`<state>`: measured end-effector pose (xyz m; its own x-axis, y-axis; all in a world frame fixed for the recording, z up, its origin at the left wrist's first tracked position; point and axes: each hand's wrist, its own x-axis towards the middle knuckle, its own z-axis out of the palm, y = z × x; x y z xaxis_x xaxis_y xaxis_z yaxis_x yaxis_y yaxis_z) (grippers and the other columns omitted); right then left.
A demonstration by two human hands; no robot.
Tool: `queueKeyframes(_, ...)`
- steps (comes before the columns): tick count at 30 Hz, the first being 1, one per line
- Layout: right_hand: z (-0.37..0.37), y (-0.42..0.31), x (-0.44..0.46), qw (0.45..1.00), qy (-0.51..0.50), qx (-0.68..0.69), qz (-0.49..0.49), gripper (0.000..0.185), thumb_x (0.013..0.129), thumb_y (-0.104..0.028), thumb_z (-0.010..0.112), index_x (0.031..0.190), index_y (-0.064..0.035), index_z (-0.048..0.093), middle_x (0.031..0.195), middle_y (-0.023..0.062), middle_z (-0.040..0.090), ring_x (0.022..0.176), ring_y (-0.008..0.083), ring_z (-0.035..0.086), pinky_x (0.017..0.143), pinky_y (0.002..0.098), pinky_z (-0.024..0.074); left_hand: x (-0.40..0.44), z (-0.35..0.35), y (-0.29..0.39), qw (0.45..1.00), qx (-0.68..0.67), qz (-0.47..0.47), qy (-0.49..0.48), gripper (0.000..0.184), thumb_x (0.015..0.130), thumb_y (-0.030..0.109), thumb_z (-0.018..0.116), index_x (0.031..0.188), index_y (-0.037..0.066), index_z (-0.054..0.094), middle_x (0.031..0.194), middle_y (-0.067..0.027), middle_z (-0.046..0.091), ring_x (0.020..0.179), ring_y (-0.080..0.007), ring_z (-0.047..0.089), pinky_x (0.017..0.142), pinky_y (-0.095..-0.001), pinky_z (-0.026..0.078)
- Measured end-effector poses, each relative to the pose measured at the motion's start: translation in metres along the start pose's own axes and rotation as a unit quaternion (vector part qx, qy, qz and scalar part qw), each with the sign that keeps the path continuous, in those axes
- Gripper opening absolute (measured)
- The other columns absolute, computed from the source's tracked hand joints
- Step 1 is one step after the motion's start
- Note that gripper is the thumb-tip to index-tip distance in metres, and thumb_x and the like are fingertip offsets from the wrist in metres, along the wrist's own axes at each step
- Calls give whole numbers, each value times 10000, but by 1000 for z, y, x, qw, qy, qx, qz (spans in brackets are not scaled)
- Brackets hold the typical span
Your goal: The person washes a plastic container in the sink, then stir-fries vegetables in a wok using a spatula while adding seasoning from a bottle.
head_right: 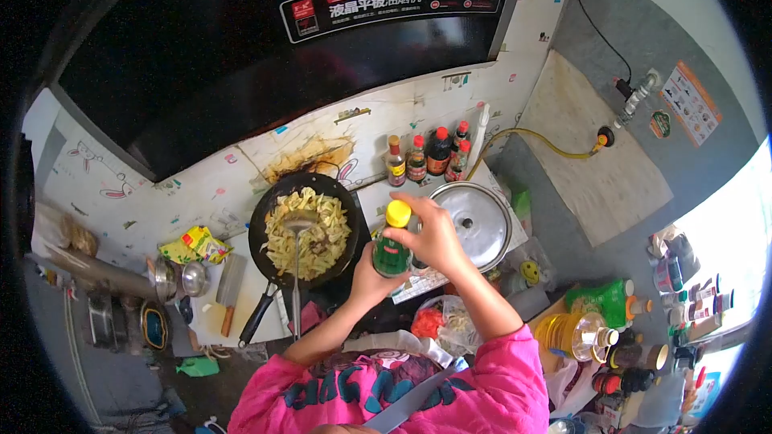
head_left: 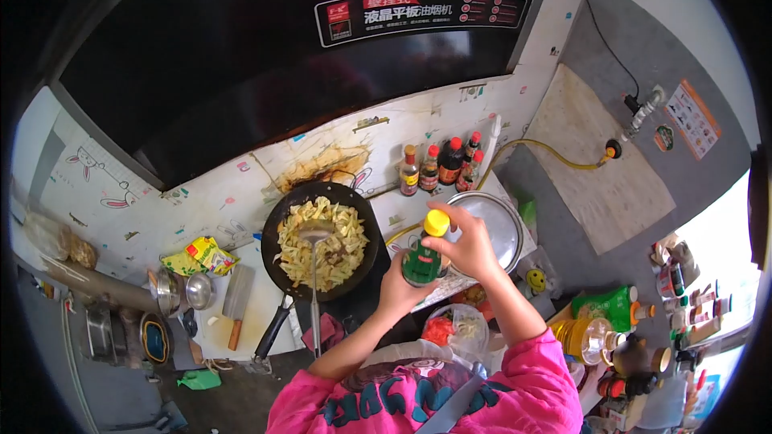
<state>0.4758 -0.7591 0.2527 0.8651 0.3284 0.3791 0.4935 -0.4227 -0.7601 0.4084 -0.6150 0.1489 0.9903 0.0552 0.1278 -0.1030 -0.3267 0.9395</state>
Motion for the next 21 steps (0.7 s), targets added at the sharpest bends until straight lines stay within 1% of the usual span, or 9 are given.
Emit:
queueKeyframes(3,-4,17,31,999,22,25,10,577,632,-174,805,1154,-56,588,919,91,636,707,160,567,673,275,470,41,11,4,999,-41,27,4,723,610,256,838,1146,0,425,1039,-137,587,970,-232,594,826,-337,463)
queueKeyframes(6,-6,39,60,999,39,11,-20,625,606,-177,811,1169,-44,575,850,121,608,668,195,542,655,306,467,84,22,-7,1000,-21,16,-16,735,628,245,828,1168,-22,406,1067,-146,568,1006,-229,579,843,-335,460)
queueKeyframes(9,-3,63,82,999,50,10,-14,656,578,-152,818,1177,-46,572,860,117,614,666,191,545,659,302,471,125,42,-39,999,-6,51,10,746,619,220,823,1183,-19,397,1041,-180,577,987,-302,587,818,-373,469)
queueKeyframes(12,5,96,102,998,64,-1,-16,668,560,-131,821,1173,-36,571,881,137,614,686,224,564,673,311,476,159,62,-74,997,-54,43,30,717,630,177,804,1188,-19,399,1043,-178,573,994,-309,582,824,-381,467)
queueKeyframes(14,14,124,111,996,82,-6,-21,669,558,-124,820,1171,-29,569,884,145,612,705,247,573,679,323,477,175,63,-66,998,-16,40,41,633,644,96,752,1175,-17,426,1017,-189,588,994,-315,585,825,-382,463)
queueKeyframes(16,17,139,118,997,72,9,29,675,561,-121,818,1176,-21,558,879,159,607,749,284,577,700,345,477,188,68,-67,998,-44,28,38,594,646,63,724,1162,-16,442,999,-196,597,995,-316,586,826,-383,460)
queueKeyframes(17,21,150,121,997,74,2,36,679,560,-122,818,1177,-21,554,874,161,607,755,289,577,703,348,477,196,71,-77,1000,-27,-3,5,555,725,2,654,1218,-16,400,1163,-143,519,1070,-210,538,861,-295,450)
queueKeyframes(20,41,191,125,996,77,3,41,674,562,-113,811,1174,-19,545,875,171,609,779,312,577,719,369,477,220,87,-115,999,-26,-35,14,468,763,-35,565,1209,3,425,1154,-129,516,984,-168,543,801,-283,453)
queueKeyframes(21,46,199,126,996,79,4,35,670,563,-108,808,1172,-18,543,883,174,611,788,316,580,724,375,478,223,91,-118,995,-67,-68,16,420,778,-67,479,1188,23,456,1152,-109,507,905,-141,522,751,-275,444)
